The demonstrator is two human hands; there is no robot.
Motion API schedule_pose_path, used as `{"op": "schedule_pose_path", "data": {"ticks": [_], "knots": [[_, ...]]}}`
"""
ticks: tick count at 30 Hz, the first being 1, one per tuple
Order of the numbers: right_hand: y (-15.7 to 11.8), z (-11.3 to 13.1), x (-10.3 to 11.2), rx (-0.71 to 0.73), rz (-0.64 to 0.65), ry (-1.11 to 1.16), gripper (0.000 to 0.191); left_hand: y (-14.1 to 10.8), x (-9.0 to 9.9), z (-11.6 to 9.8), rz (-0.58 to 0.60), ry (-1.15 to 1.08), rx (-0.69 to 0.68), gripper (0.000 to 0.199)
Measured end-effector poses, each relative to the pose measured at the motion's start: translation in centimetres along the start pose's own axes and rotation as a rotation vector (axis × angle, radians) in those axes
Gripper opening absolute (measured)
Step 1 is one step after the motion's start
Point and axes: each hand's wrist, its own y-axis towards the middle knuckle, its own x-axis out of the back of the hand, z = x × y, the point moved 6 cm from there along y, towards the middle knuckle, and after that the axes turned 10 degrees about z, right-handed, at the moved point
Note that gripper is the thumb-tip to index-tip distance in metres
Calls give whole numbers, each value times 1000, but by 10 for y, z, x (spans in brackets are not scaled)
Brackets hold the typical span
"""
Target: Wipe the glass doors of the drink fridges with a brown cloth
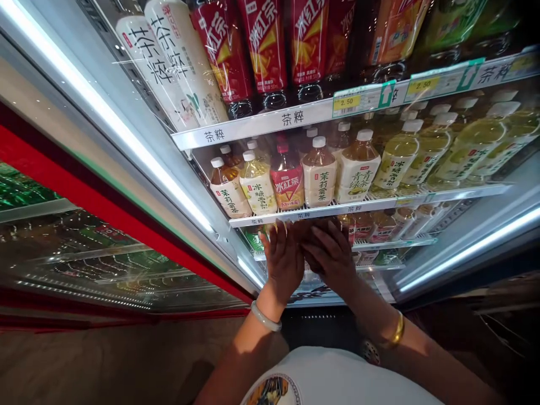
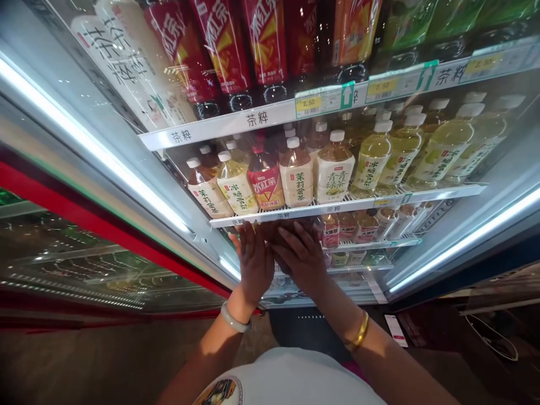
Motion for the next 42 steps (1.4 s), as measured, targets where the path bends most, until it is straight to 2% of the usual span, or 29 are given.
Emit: {"op": "schedule_pose_path", "data": {"ticks": [3, 6, 8, 10, 13, 16, 18, 22, 26, 28, 30, 33, 35, 39, 42], "knots": [[19, -7, 10, -15, -38, 4, 37, -5, 7, 17, 4, 33, 23, 76], [8, -13, 12, -73, -105, -21, 37, -10, 15, 33, -22, 101, 43, 77], [-7, -2, 2, -113, -124, -21, 32, -15, 18, 40, -37, 124, 33, 76], [-12, 20, -18, -92, -61, 29, 28, -21, 20, 46, -23, 117, 4, 75], [4, 51, -37, 12, 32, 131, 31, -28, 24, 57, 8, 90, -7, 75], [28, 51, -32, 25, -1, 139, 39, -32, 31, 68, 11, 115, 21, 80], [32, 43, -27, 3, -9, 114, 41, -35, 33, 73, 28, 126, 46, 82], [5, 43, -38, -21, -10, 89, 36, -46, 22, 75, 69, 92, 60, 82], [-11, 59, -60, 67, 76, 117, 33, -62, 0, 77, 123, 28, 80, 76], [-9, 55, -62, 113, 111, 81, 34, -69, -8, 84, 151, 7, 131, 72], [-9, 39, -60, 96, 165, 36, 34, -72, -12, 89, 182, 3, 165, 72], [-20, 12, -50, -38, 211, -4, 26, -69, -13, 89, 192, -10, 143, 76], [-30, 8, -47, -80, 230, -11, 23, -66, -12, 86, 191, -25, 120, 79], [-38, 28, -57, 42, 297, 78, 31, -62, -12, 82, 196, -49, 103, 88], [-31, 34, -71, 127, 463, 167, 36, -61, -11, 82, 152, -80, 77, 86]]}}
